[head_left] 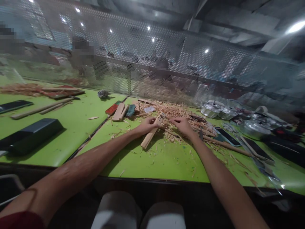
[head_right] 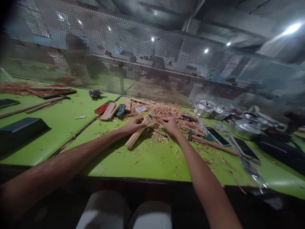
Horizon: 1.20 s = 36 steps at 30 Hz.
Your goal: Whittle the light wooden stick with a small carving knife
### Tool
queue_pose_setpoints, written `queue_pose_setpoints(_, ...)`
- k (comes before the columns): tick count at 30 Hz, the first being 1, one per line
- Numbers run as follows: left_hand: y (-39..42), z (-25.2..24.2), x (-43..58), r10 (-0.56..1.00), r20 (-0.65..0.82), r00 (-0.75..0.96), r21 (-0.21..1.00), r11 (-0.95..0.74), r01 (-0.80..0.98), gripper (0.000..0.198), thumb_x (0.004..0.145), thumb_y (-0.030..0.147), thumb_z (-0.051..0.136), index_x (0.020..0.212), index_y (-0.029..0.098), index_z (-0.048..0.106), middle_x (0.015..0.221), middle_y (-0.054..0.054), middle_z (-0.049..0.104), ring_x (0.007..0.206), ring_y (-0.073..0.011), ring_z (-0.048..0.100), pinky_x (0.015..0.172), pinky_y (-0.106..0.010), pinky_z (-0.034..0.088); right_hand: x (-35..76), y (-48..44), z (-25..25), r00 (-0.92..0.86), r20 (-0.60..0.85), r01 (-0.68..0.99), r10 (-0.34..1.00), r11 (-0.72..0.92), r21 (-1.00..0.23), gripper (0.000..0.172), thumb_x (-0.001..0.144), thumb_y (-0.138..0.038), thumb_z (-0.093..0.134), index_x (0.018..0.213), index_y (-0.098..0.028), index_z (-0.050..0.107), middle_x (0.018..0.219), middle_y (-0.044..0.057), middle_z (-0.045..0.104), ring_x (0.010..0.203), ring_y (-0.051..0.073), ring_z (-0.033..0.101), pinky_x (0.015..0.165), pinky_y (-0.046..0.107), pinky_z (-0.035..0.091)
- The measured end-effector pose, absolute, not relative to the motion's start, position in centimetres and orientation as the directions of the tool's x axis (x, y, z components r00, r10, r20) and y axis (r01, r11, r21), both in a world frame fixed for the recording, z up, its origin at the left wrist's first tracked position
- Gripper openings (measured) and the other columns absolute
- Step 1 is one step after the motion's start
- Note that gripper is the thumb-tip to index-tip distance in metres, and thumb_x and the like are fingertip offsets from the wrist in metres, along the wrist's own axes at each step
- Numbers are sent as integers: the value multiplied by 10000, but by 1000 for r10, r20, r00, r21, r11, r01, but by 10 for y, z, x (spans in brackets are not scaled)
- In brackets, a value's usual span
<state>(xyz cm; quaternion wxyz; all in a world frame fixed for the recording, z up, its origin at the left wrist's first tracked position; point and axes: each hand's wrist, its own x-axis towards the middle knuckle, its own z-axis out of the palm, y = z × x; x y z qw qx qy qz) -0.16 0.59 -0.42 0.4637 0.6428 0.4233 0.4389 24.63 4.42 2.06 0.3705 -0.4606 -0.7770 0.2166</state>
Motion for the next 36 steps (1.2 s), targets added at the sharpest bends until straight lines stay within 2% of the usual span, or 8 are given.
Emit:
queue_pose_setpoints(4, 6, -5, -1, 938, 202, 282, 962, -244, 122, 428, 695, 361, 735, 1062, 141, 719, 1008, -82, 786, 909, -250, 724, 814, -353, 567, 245, 43, 22, -298, 386, 590, 873, 486, -645, 205, 880, -393, 728, 837, -237, 854, 1021, 93, 816, 974, 305, 765, 961, 474, 580)
queue_pose_setpoints(9, 5, -6, -1, 938, 205, 279, 962, -246, 121, 439, 683, 379, 758, 1055, 148, 718, 990, -82, 792, 916, -265, 732, 814, -368, 578, 244, 42, 22, -326, 384, 599, 864, 503, -623, 210, 892, -394, 699, 892, -260, 862, 1072, 90, 811, 992, 295, 767, 974, 464, 574)
queue_pose_setpoints(15, 3, -1, 0, 950, 182, 253, 966, -220, 133, 402, 682, 382, 785, 1000, 149, 708, 976, -97, 784, 927, -280, 732, 839, -400, 582, 243, 41, 20, -267, 396, 662, 879, 466, -587, 268, 898, -440, 691, 1005, -268, 866, 1078, 78, 810, 965, 303, 765, 940, 466, 583)
queue_pose_setpoints(20, 0, 3, 2, 957, 180, 229, 961, -221, 168, 322, 687, 302, 770, 964, 157, 693, 954, -86, 769, 927, -269, 724, 835, -388, 589, 257, 50, 20, -117, 436, 764, 892, 361, -534, 267, 922, -415, 670, 948, -239, 870, 965, 100, 818, 886, 316, 762, 877, 450, 577)
queue_pose_setpoints(23, -1, 1, 3, 957, 191, 218, 955, -232, 182, 326, 703, 298, 738, 997, 166, 687, 991, -78, 770, 951, -260, 714, 835, -372, 589, 261, 52, 23, -120, 449, 711, 886, 392, -584, 274, 926, -404, 657, 926, -220, 860, 989, 98, 818, 922, 306, 755, 893, 427, 565)
queue_pose_setpoints(26, 0, -2, 2, 954, 242, 178, 948, -271, 165, 389, 726, 356, 721, 1065, 171, 669, 1026, -67, 748, 965, -246, 698, 837, -356, 584, 251, 44, 29, -222, 435, 625, 873, 470, -624, 297, 904, -440, 674, 930, -200, 848, 976, 89, 816, 907, 275, 738, 880, 398, 564)
queue_pose_setpoints(29, 1, -6, 0, 944, 280, 174, 944, -304, 131, 481, 746, 441, 726, 1140, 182, 631, 1007, -48, 703, 884, -216, 679, 752, -325, 583, 237, 33, 32, -316, 394, 571, 863, 504, -648, 346, 841, -483, 753, 998, -186, 837, 976, 87, 810, 875, 254, 713, 833, 364, 567)
queue_pose_setpoints(36, 3, -10, 1, 953, 217, 213, 968, -238, 81, 512, 726, 456, 734, 1140, 205, 565, 914, 3, 637, 693, -150, 606, 597, -276, 541, 235, 36, 28, -239, 474, 524, 847, 524, -672, 270, 839, -366, 729, 990, -155, 803, 1049, 110, 790, 948, 252, 715, 901, 373, 567)
